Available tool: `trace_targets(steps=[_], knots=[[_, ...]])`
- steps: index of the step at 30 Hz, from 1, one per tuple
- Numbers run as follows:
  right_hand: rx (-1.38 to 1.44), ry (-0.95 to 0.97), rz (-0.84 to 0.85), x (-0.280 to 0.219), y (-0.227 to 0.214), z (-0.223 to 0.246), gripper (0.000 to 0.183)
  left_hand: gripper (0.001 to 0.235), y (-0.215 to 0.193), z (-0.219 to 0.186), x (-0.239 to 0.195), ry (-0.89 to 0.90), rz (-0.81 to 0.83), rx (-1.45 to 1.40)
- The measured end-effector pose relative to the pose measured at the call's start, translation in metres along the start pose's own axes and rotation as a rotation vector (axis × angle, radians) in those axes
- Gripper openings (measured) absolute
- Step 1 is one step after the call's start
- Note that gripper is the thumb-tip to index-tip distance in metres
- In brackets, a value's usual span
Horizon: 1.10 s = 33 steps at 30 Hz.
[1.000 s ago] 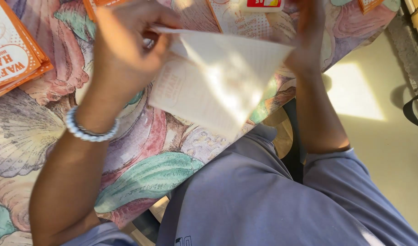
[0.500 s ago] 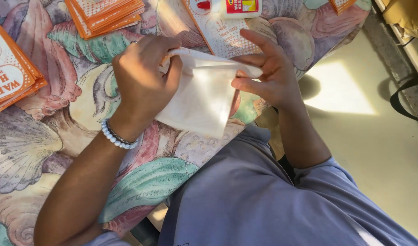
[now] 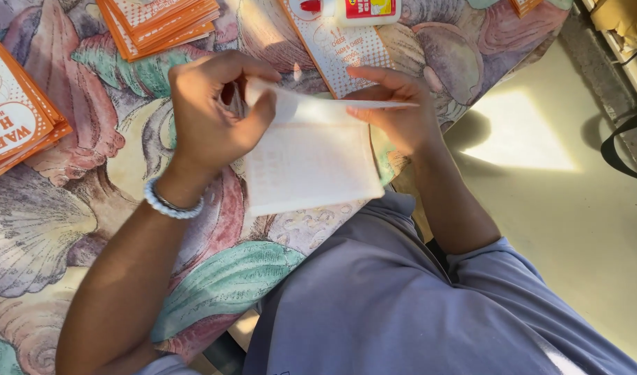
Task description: Applying glue to paper templates and folding them to assemble small bags.
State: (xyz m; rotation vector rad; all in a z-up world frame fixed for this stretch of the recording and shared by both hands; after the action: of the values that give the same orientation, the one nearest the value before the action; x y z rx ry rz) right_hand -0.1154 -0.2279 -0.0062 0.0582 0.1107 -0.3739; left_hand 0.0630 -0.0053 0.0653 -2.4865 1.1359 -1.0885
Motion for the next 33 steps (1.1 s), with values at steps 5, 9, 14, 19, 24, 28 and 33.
trace_targets(steps=[5,9,14,19,24,28,33], knots=[[-0.407,-0.414,0.132,-0.007,-0.003,0.040,0.016,0.085,-0.013,0.017,0.014,-0.556,0.113,-0.765],[-0.420,-0.558,0.337,-0.005,-0.005,0.061,0.082,0.054,0.001,0.013,0.015,-1.088,0.390,-0.752],[-0.600,-0.603,0.564,0.000,0.019,0.089,0.013,0.067,0.044,0.004,-0.012,-1.078,0.773,-0.994],[-0.656,-0.547,0.663,-0.002,0.013,0.102,0.020,0.042,0.077,0.014,-0.036,-0.896,0.603,-1.158],[-0.748,-0.294,0.748,0.003,-0.026,0.091,0.068,0.033,0.069,0.006,-0.031,-0.955,0.393,-1.158],[0.261,-0.270,0.268,0.010,-0.038,0.044,0.128,0.024,0.066,-0.009,-0.025,-0.671,0.137,-1.068],[0.647,-0.143,0.193,-0.002,0.000,0.018,0.155,0.020,0.070,-0.021,-0.030,-0.625,-0.079,-0.718]])
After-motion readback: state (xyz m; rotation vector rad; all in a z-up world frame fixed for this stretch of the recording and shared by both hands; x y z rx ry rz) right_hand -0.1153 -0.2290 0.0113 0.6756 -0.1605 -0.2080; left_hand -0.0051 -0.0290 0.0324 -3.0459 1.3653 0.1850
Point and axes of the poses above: each hand's wrist, its own x-axis towards the middle knuckle, its own y-axis out of the palm, z = x × y, the point moved 1 cm from there along x, towards the middle knuckle, and after that the axes turned 6 degrees about z, right-handed, at the moved point
